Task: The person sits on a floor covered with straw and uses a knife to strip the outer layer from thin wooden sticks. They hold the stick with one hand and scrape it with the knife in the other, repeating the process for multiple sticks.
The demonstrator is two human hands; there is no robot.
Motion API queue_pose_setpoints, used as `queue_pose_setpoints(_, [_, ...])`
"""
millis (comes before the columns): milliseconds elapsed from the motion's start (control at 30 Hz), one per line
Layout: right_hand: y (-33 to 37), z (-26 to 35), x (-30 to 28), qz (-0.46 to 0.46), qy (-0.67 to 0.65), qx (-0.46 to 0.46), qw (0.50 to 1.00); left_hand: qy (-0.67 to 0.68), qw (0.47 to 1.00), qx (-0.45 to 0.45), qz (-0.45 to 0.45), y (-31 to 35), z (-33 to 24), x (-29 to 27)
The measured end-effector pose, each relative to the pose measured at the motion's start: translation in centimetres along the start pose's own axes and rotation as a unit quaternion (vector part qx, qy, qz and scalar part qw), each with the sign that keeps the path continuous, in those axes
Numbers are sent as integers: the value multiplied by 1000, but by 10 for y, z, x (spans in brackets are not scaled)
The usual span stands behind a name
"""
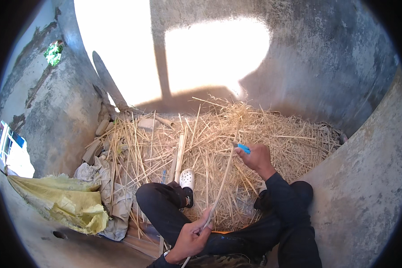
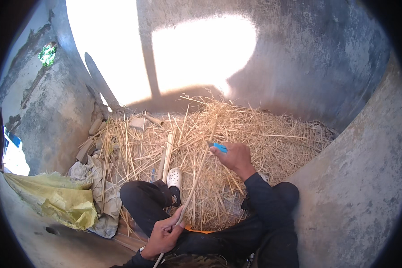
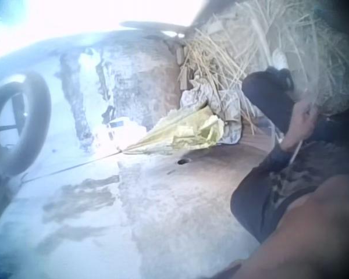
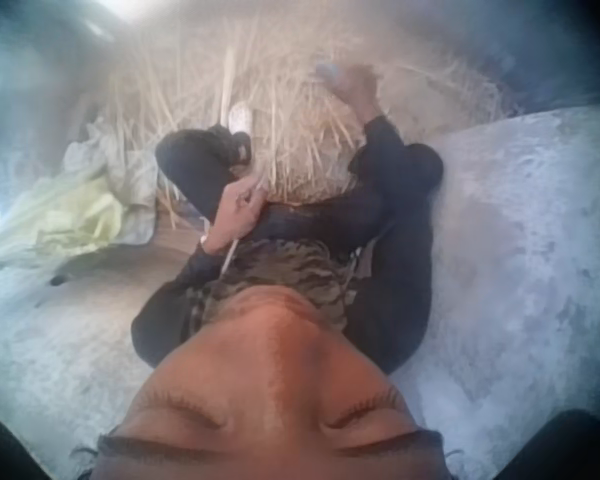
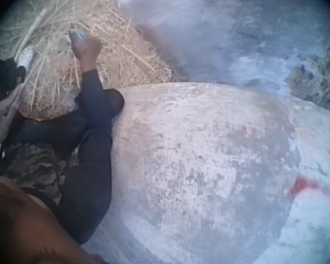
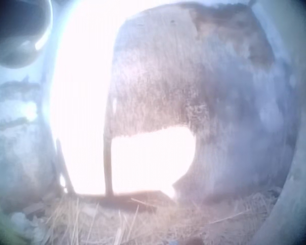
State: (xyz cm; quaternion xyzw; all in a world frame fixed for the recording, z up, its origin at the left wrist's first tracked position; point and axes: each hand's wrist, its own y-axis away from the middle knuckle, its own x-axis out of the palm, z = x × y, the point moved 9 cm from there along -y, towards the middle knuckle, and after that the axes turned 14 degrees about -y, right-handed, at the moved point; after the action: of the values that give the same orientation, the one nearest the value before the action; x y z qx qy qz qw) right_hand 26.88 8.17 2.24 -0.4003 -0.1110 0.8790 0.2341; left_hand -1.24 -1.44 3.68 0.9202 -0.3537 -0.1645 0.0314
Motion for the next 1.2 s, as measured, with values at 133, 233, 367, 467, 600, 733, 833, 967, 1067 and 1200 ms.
queue_pose_setpoints(133, [-16, -46, -15, -16, 29, 111, 993, -20, 999, -17, 34, 12, -4, 5])
queue_pose_setpoints(233, [-20, -59, -25, -83, 90, 103, 987, -16, 997, -41, 59, 16, 7, 8])
queue_pose_setpoints(367, [-6, -52, -1, -13, -21, 171, 985, -5, 1000, -29, -10, 9, 13, -14])
queue_pose_setpoints(467, [24, 34, 12, 106, -73, 37, 991, -8, 998, -16, -59, 3, 17, -31])
queue_pose_setpoints(600, [63, 99, 34, 167, -58, -124, 976, 8, 999, -7, -52, -9, 11, -31])
queue_pose_setpoints(733, [40, 85, 30, 124, -51, -95, 986, 7, 998, -10, -60, -7, 8, -30])
queue_pose_setpoints(833, [40, 93, 26, 145, -42, -96, 984, -9, 998, -11, -63, -10, 7, -29])
queue_pose_setpoints(967, [38, 99, 26, 164, -3, -120, 979, -59, 997, -14, -54, -11, 12, -31])
queue_pose_setpoints(1067, [6, 75, 22, 134, -25, -73, 988, -84, 995, -32, -52, -7, 7, -35])
queue_pose_setpoints(1200, [23, 104, 28, 167, -44, -138, 975, -101, 992, -2, -72, -8, 2, -41])
